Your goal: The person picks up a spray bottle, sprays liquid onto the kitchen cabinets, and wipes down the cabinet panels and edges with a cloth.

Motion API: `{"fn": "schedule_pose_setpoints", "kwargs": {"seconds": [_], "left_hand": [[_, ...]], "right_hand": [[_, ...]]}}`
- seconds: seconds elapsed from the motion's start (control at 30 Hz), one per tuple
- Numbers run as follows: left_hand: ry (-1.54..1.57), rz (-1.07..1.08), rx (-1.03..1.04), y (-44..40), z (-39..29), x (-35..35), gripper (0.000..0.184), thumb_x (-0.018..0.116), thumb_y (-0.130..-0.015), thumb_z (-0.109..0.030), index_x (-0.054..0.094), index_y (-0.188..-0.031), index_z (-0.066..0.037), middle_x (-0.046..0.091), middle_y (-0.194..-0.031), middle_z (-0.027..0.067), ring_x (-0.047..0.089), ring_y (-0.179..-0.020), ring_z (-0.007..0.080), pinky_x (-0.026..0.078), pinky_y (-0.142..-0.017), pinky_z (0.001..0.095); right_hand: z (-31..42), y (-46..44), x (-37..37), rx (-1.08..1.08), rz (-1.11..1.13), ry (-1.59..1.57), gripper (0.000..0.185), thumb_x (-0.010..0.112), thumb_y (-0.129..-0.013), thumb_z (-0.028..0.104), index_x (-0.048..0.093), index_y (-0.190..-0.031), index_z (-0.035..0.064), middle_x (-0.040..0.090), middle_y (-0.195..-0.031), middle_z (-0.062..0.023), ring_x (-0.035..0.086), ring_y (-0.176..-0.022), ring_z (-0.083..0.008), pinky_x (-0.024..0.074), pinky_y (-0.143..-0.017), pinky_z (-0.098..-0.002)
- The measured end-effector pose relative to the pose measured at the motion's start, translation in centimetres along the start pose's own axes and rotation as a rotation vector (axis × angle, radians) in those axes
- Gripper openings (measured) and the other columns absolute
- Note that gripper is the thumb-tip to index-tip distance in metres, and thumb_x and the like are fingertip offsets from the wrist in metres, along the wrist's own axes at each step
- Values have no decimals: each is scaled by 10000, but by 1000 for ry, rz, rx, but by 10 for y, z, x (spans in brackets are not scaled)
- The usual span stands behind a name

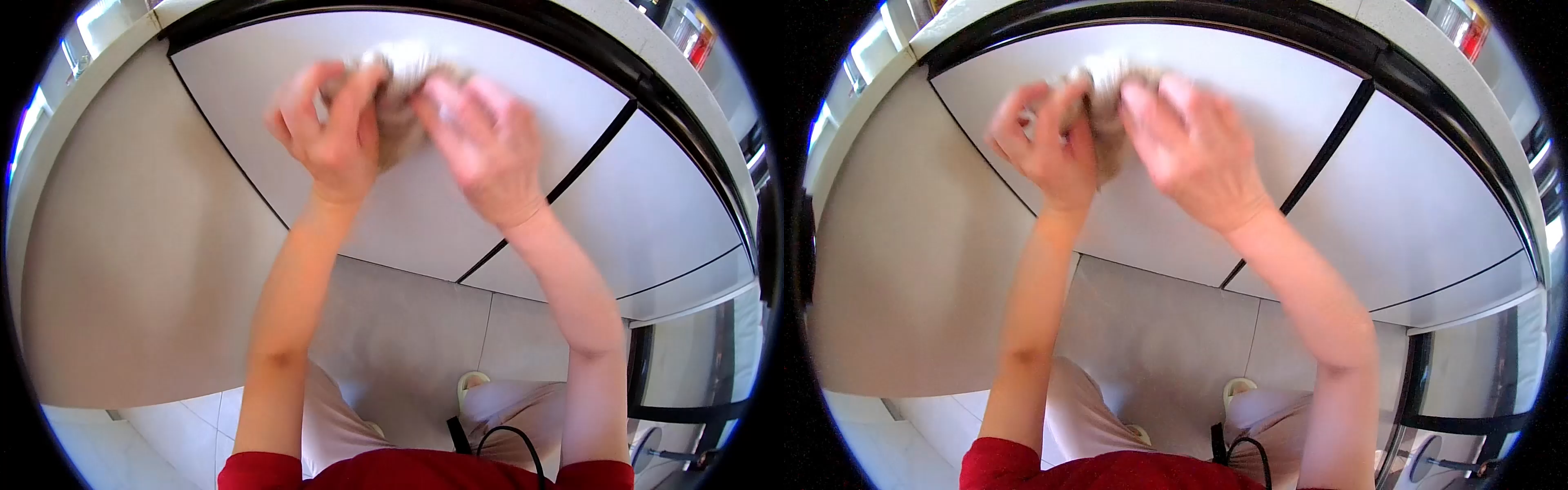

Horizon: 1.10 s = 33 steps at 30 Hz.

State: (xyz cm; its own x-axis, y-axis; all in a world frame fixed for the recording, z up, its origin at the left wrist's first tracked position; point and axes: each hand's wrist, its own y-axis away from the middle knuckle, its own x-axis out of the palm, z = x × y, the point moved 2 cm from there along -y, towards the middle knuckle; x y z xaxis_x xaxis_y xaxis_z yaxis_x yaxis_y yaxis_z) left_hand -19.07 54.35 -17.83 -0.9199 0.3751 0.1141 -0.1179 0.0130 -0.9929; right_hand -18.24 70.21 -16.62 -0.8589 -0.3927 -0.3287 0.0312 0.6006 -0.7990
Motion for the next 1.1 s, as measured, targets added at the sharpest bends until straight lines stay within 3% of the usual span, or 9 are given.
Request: {"fn": "schedule_pose_setpoints", "kwargs": {"seconds": [0.1, 0.2, 0.4, 0.57, 0.63, 0.73, 0.83, 0.9, 1.1], "left_hand": [[9, 24, 93, 10, -5, 10, 391, 657, -652, -55, 699, -1035, -121, 577, -1072, 41, 476, -1002, 212, 350, -869, 337], [111, 140, -28, 92, -21, -1, 410, 705, -641, -127, 690, -1048, -87, 566, -1113, 0, 474, -955, 238, 384, -826, 333], [163, 455, -76, 241, -45, -38, 343, 687, -670, -23, 677, -1012, -48, 554, -1139, -12, 494, -952, 231, 435, -749, 327], [203, 556, -164, 204, -49, -38, 361, 661, -682, 26, 668, -1035, -49, 572, -1128, 34, 509, -978, 257, 410, -850, 334], [147, 406, -101, 162, -40, -25, 370, 661, -663, 10, 674, -1028, -51, 563, -1124, -12, 506, -919, 215, 434, -730, 306], [172, 267, -82, 112, -37, -15, 394, 651, -661, 19, 667, -1048, -53, 563, -1122, -6, 505, -907, 223, 432, -735, 314], [222, 409, -137, 154, -44, -23, 414, 642, -660, 29, 660, -1065, -50, 559, -1127, -1, 506, -899, 232, 433, -735, 320], [229, 437, -161, 192, -50, -29, 416, 640, -660, 29, 656, -1069, -48, 556, -1129, 2, 506, -899, 234, 435, -737, 324], [269, 505, -297, 169, -61, -29, 424, 615, -654, 83, 639, -1063, -27, 561, -1105, 67, 508, -936, 287, 429, -806, 371]], "right_hand": [[-3, -8, 6, 52, -181, 38, 202, 659, -738, 135, 664, -938, 109, 564, -1073, 41, 510, -932, -183, 425, -732, -304], [29, 57, 21, 105, -53, -65, 172, 651, -748, 149, 669, -915, 113, 567, -1068, 50, 507, -935, -170, 408, -716, -300], [98, 180, 52, 107, 273, -180, 166, 612, -773, 154, 651, -924, 96, 555, -1043, 32, 505, -931, -160, 372, -661, -294], [84, 153, 38, 115, 333, -180, 197, 654, -744, 145, 659, -939, 121, 532, -1053, 34, 488, -903, -180, 397, -707, -315], [65, 116, 27, 112, 291, -160, 211, 651, -733, 143, 660, -943, 120, 538, -1052, 35, 489, -895, -179, 394, -705, -312], [49, 78, 15, 197, 106, -35, 279, 639, -673, 132, 661, -952, 135, 561, -1040, 31, 490, -894, -173, 384, -696, -316], [61, 116, 25, 155, 176, -101, 209, 601, -750, 141, 645, -952, 112, 540, -1069, 38, 490, -901, -165, 375, -697, -298], [77, 147, 35, 146, 232, -119, 231, 619, -715, 133, 652, -944, 121, 544, -1056, 35, 493, -904, -172, 384, -701, -307], [76, 126, 23, 267, 296, -143, 207, 626, -729, 126, 650, -933, 100, 542, -1057, 23, 496, -925, -186, 396, -713, -322]]}}
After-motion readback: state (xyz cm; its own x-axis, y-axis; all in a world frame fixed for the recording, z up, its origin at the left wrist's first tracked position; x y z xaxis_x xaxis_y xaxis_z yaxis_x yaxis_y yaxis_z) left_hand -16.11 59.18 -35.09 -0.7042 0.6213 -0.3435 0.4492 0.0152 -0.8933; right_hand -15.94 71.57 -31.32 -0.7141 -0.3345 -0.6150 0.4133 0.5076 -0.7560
